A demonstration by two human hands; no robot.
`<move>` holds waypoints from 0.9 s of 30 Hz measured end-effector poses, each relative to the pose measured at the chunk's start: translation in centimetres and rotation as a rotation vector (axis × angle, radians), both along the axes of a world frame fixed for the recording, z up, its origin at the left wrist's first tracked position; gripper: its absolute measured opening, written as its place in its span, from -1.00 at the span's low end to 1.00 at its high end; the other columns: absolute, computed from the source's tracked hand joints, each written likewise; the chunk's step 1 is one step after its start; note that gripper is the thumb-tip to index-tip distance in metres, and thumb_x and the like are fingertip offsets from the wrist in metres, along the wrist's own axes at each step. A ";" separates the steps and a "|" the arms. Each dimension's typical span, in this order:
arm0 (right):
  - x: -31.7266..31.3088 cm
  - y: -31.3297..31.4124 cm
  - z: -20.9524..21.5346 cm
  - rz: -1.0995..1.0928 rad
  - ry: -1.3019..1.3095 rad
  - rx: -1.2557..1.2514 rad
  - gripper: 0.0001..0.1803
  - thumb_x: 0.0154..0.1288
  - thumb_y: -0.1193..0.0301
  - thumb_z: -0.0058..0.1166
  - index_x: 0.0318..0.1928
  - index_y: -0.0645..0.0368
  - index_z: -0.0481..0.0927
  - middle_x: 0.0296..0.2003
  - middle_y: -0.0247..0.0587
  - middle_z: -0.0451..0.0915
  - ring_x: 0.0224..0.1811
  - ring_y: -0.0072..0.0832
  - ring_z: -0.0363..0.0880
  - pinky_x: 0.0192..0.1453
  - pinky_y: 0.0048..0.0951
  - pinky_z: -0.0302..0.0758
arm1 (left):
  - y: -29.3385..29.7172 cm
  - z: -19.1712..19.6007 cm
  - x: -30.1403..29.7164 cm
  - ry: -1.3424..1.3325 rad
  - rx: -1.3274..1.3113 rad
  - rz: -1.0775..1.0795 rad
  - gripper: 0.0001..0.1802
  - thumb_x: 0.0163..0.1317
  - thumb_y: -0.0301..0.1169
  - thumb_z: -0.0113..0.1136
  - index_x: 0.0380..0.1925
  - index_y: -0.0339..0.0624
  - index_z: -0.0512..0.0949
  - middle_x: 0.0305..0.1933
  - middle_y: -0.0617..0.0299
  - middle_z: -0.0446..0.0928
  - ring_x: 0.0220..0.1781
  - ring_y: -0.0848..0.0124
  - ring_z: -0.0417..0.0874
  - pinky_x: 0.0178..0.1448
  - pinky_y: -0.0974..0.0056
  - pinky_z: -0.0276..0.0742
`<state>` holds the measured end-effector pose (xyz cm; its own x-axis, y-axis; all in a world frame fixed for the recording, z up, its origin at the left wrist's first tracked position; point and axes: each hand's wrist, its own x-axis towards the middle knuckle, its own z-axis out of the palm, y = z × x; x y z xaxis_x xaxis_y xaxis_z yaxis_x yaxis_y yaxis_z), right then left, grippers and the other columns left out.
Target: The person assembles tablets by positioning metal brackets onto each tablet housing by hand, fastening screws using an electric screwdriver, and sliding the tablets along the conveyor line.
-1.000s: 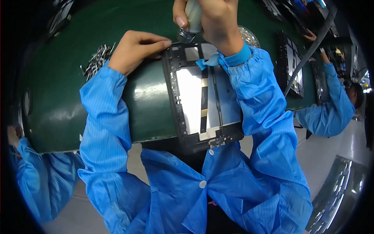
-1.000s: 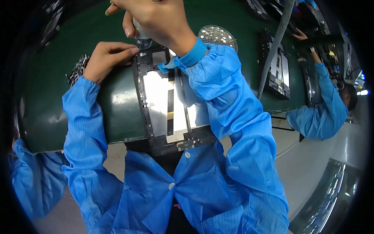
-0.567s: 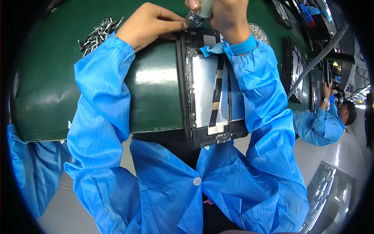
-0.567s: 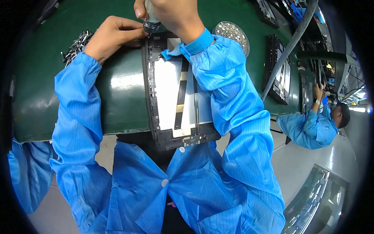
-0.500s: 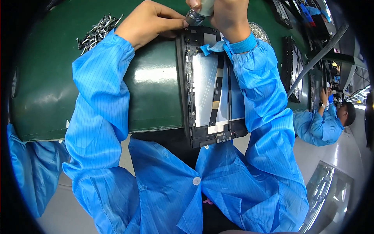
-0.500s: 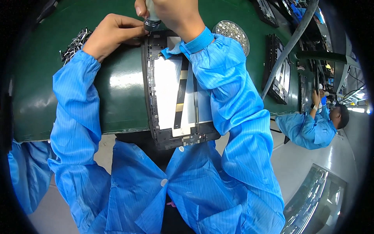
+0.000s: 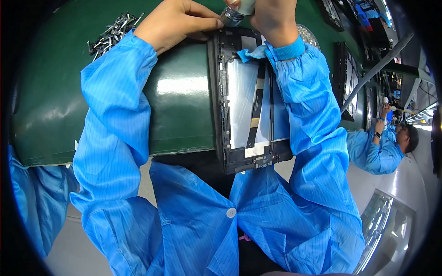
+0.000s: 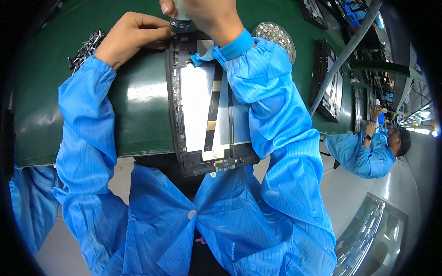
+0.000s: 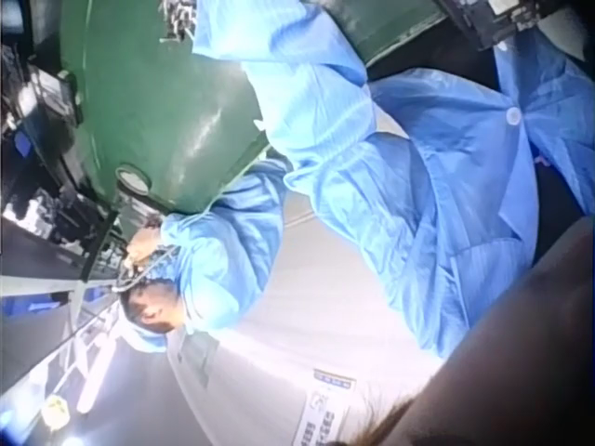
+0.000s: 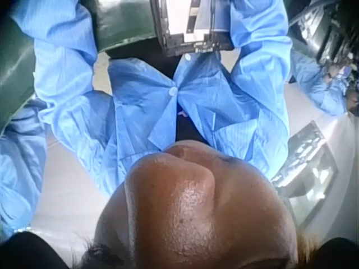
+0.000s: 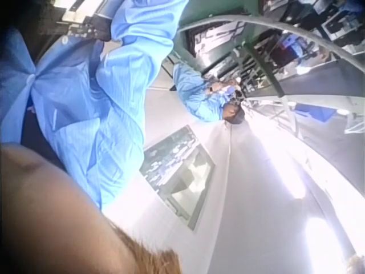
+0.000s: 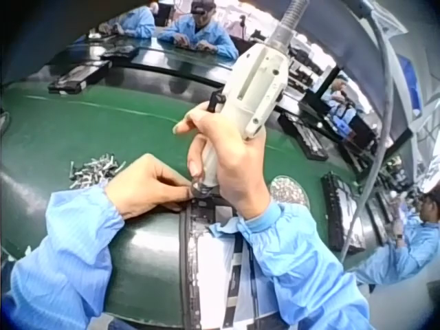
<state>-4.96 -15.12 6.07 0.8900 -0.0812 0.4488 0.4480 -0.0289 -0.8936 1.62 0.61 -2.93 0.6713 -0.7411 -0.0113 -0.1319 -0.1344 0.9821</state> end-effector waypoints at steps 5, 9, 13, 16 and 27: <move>0.7 -0.3 -0.1 0.026 -0.024 0.058 -0.81 0.41 0.45 0.09 -0.25 0.39 0.60 -0.42 -0.13 0.68 -0.71 -0.56 0.49 -0.64 -0.54 0.39 | -0.4 1.2 -0.3 0.055 0.017 0.004 -0.70 0.34 -0.37 0.29 -0.06 -0.40 0.71 -0.19 0.10 0.73 -0.19 0.42 0.73 0.01 0.35 0.69; 1.1 -0.4 -0.4 0.035 -0.010 0.075 -0.81 0.41 0.46 0.07 -0.31 0.36 0.60 -0.47 -0.19 0.66 -0.71 -0.60 0.48 -0.66 -0.55 0.36 | -0.7 2.3 -1.0 0.037 -0.022 -0.004 -0.71 0.26 -0.41 0.37 -0.10 -0.41 0.73 -0.26 0.07 0.73 -0.29 0.43 0.70 -0.10 0.36 0.66; 0.7 0.1 -0.1 0.007 0.028 0.037 -0.78 0.39 0.45 0.09 -0.39 0.32 0.63 -0.67 -0.31 0.54 -0.75 -0.62 0.44 -0.66 -0.54 0.32 | -0.3 2.5 -1.1 0.096 -0.006 -0.009 -0.71 0.28 -0.41 0.33 -0.09 -0.42 0.72 -0.25 0.10 0.73 -0.28 0.44 0.70 -0.09 0.38 0.65; 1.0 0.4 -0.5 0.008 0.060 0.086 -0.78 0.38 0.42 0.14 -0.40 0.30 0.63 -0.70 -0.32 0.53 -0.74 -0.61 0.46 -0.66 -0.54 0.33 | -0.1 2.6 -1.0 0.129 0.039 0.015 -0.70 0.31 -0.43 0.30 -0.06 -0.46 0.70 -0.22 0.08 0.72 -0.22 0.43 0.72 -0.05 0.39 0.66; 1.5 -0.2 -0.8 -0.058 0.022 -0.028 -0.79 0.10 0.38 0.21 -0.50 0.30 0.69 -0.68 -0.22 0.61 -0.65 -0.52 0.64 -0.51 -0.47 0.61 | 0.0 2.6 -0.8 0.138 0.088 0.041 -0.71 0.31 -0.46 0.29 -0.08 -0.51 0.68 -0.16 0.07 0.70 -0.16 0.39 0.72 -0.01 0.32 0.72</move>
<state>-3.45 -15.32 5.25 0.8938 -0.1205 0.4320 0.4251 -0.0796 -0.9016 0.83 0.57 -0.28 0.6889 -0.7049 -0.1686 0.0106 -0.2228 0.9748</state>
